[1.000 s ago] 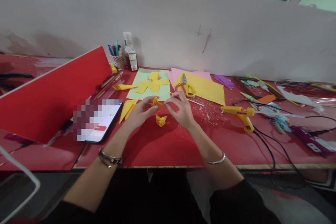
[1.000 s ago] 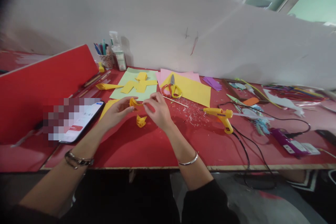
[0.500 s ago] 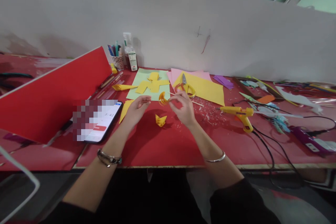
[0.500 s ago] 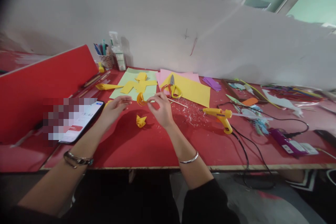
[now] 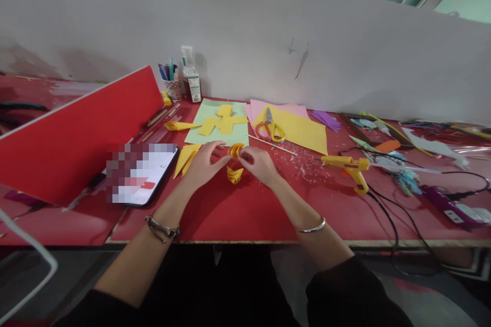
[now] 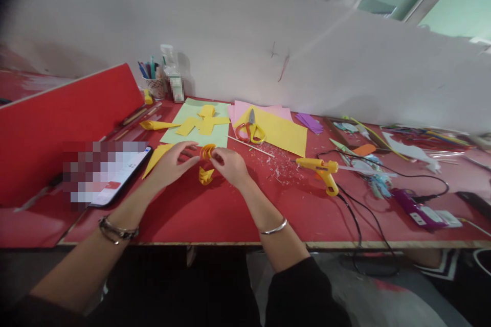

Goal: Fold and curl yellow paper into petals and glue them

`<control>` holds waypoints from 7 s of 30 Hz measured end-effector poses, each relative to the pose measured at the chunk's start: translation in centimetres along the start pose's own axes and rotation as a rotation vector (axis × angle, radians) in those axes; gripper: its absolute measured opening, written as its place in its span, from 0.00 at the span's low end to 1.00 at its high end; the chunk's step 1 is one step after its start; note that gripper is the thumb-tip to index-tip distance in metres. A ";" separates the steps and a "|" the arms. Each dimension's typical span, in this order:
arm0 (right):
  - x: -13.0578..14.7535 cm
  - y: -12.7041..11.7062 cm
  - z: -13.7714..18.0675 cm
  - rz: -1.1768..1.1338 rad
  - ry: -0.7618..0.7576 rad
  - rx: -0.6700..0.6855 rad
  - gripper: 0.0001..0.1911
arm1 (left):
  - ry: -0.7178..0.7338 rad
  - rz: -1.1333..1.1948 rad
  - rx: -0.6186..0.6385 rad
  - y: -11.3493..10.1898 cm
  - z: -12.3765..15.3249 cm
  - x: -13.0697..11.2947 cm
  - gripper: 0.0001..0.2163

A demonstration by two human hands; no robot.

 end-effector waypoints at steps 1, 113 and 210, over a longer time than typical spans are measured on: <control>0.4 0.1 0.0 0.003 -0.026 0.020 0.02 | 0.011 -0.002 0.005 0.1 0.0 0.0 0.19; 0.2 0.4 0.2 -0.579 0.283 0.173 0.07 | 0.126 -0.038 0.196 0.5 0.4 -0.9 0.18; 1.9 -0.2 -0.1 -0.462 0.013 0.027 0.07 | 0.058 -0.238 -0.362 -2.7 0.4 -0.7 0.04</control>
Point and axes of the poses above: each hand's wrist, its own z-axis away from the middle knuckle, its own y-axis out of the palm, x = y × z, the point moved 5 cm from there along -z, towards the middle knuckle, and after that the axes turned 9 degrees about -z, right-handed, at the moved point
